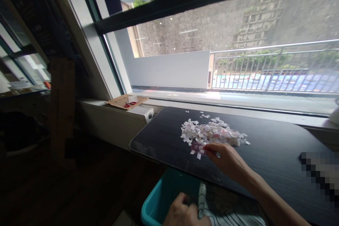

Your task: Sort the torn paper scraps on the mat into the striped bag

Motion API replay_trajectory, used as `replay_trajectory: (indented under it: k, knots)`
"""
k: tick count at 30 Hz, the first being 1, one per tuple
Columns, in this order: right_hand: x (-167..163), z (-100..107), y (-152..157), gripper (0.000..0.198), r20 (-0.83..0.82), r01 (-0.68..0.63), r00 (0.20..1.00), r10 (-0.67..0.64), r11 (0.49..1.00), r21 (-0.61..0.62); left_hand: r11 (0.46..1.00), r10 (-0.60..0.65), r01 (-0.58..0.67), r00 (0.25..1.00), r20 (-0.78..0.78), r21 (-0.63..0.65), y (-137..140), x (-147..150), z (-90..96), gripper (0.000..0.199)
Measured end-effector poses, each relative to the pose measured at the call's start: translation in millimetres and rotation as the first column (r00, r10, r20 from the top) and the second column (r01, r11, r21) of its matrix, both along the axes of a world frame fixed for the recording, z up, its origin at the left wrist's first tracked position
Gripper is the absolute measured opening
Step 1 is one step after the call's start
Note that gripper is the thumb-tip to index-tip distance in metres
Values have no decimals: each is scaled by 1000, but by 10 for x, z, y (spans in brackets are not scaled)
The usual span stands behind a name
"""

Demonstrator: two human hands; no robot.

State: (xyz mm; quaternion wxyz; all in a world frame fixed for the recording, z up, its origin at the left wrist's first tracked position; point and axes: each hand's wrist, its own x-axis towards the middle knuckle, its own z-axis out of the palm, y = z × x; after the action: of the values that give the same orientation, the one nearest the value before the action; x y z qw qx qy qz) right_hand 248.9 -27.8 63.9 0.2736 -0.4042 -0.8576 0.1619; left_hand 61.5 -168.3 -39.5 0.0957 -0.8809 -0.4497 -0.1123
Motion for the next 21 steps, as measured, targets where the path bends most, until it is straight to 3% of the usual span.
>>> replay_trajectory:
  k: [5, 9, 14, 21]
  knots:
    - [174, 35, -93, 27, 50, 34, 998, -35, 999, 25, 998, 63, -63, 998, -19, 14, -22, 12, -11, 23]
    - [306, 42, -165, 26, 76, 35, 997, -34, 999, -3, 999, -3, 7, 997, -83, 51, -12, 63, 131, 15]
    - [371, 46, -129, 28, 33, 92, 995, -94, 994, 55, 984, -56, 72, 993, -103, 164, 28, 128, 331, 11]
    - [407, 60, -138, 27, 92, 87, 992, -91, 995, 39, 968, -72, 88, 995, -75, 234, 20, 115, 350, 13]
